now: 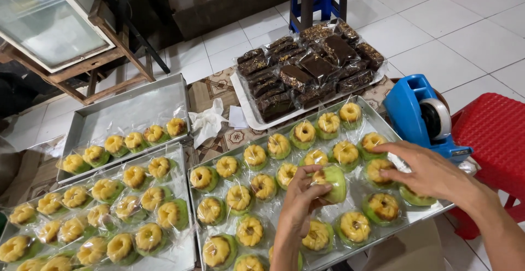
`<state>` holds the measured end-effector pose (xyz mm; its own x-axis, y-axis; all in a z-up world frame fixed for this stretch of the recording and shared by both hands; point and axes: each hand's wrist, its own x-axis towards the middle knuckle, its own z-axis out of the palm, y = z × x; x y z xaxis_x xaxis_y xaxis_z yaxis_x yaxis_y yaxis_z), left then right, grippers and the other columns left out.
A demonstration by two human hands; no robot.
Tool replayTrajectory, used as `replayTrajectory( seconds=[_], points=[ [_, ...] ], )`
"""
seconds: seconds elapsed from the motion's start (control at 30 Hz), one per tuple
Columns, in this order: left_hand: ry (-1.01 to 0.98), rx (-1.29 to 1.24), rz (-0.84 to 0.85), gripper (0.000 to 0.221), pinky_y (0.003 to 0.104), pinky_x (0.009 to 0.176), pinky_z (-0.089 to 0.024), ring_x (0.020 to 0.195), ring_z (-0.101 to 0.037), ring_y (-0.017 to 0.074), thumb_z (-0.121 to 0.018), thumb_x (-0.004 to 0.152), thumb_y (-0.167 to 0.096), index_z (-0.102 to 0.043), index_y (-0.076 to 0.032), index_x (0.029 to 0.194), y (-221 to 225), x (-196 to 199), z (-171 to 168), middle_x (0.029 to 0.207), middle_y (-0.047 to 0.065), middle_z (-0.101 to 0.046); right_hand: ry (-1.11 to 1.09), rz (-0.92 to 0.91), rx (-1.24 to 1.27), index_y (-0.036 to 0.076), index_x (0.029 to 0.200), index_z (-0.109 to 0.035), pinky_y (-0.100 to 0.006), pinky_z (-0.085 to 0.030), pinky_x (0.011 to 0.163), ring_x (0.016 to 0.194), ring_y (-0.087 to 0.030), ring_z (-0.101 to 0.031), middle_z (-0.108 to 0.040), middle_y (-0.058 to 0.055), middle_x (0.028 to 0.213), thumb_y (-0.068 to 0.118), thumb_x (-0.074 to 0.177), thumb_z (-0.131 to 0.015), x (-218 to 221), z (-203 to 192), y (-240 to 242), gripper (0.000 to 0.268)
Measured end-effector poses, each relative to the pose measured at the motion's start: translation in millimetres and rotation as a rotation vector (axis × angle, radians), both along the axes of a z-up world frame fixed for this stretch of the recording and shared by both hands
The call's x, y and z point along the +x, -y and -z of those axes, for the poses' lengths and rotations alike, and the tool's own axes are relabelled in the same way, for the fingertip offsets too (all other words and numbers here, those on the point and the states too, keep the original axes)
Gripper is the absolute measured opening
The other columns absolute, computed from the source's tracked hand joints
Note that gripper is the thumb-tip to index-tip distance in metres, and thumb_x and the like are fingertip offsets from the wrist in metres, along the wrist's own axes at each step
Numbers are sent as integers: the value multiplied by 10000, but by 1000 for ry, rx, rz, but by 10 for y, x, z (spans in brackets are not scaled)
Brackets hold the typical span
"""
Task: Wrapping individual green cakes in plastic bags and arranging them on a tray
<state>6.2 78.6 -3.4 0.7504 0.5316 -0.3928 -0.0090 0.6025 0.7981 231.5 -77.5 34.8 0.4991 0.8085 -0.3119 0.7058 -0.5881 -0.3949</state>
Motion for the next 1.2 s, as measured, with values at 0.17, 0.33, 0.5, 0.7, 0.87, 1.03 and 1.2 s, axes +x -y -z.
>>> replayTrajectory(
  seconds=[0.17,0.33,0.5,0.7,0.87,1.03,1.2],
  points=[
    [-61,75,41,481,341,819,-586,995,-663,263,-782,765,-72,-630,-117,1219,22,0,3,1185,163,-651,11,45,-241,473,1559,-316,-352,-668,940,1320,-164,-614,-401,82,1610,580,832,-763,-137,46,-95,860],
    [-251,486,207,472,370,1023,-622,1142,-718,221,-719,843,-50,-534,-140,1268,175,84,-182,1276,80,-675,241,-80,-40,387,1380,-536,-329,-700,704,1070,-122,-700,-542,97,1372,424,818,-818,158,744,-19,630],
    [-466,853,348,579,417,1121,-479,1287,-514,228,-689,882,-23,-478,-151,1406,377,243,-65,1416,53,-495,215,-69,-153,416,1368,-510,-374,-664,720,1103,-145,-661,-519,119,1376,387,863,-788,97,478,-38,577],
    [-297,1143,291,593,563,1034,-377,1315,-423,461,-653,902,-207,-442,-58,1436,383,169,141,1455,240,-411,190,-73,-239,496,1510,-399,-378,-507,1133,1425,-158,-523,-460,138,1563,502,844,-789,85,456,-54,771],
    [-283,1449,144,529,624,1064,-395,1334,-452,479,-640,972,-188,-476,5,1437,327,-437,-517,1437,319,-486,428,-60,-254,502,1494,-384,-297,-736,921,1190,-105,-730,-476,157,1555,477,907,-653,-239,209,-107,646],
    [-475,1236,-306,299,419,877,-661,1094,-746,251,-618,966,-137,-646,-85,1258,-3,-1128,-652,1259,100,-725,81,-148,495,227,1204,-698,-187,-455,222,265,-62,-453,-821,28,782,345,880,-675,-1028,-72,-337,346],
    [-932,1305,-87,344,469,843,-472,1059,-583,282,-530,1020,-324,-583,-172,1325,-197,-1650,-150,1148,60,-695,-287,-266,30,333,1447,-511,-335,-600,1065,1204,-120,-704,-613,52,1411,420,947,-666,-1942,-73,-862,531]
  ],
)
